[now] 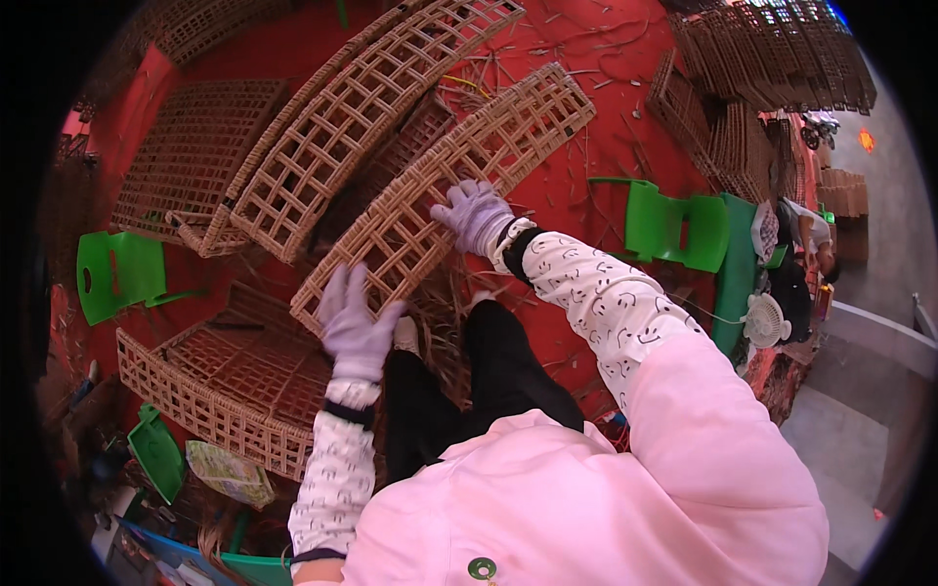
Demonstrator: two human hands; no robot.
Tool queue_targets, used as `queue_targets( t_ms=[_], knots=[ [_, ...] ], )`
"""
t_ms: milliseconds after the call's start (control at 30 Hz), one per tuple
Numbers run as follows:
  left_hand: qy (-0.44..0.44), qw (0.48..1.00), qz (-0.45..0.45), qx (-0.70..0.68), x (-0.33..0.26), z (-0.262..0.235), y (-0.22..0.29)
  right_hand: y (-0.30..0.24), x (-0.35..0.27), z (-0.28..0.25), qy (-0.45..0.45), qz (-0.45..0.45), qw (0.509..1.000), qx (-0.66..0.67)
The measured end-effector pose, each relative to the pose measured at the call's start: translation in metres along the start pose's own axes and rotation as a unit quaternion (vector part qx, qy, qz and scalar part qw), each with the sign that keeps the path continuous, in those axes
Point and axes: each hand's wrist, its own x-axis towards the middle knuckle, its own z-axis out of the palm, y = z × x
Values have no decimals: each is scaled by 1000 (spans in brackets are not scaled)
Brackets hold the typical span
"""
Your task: The recorder is weaving strips of material into a wicker furniture frame and using a pneumatic nail gun for assembly.
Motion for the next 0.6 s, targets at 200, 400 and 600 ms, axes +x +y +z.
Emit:
queue_targets(
  t_ms=[200,400,600],
  knots=[
    [-99,983,-85,128,37,45,37,25,10,-11,42,-11,999,30],
    [-132,962,-153,185,61,48,58,60,25,-26,41,-88,995,22],
    [-108,970,-138,166,57,60,58,77,30,-23,35,-144,984,101]
  ],
)
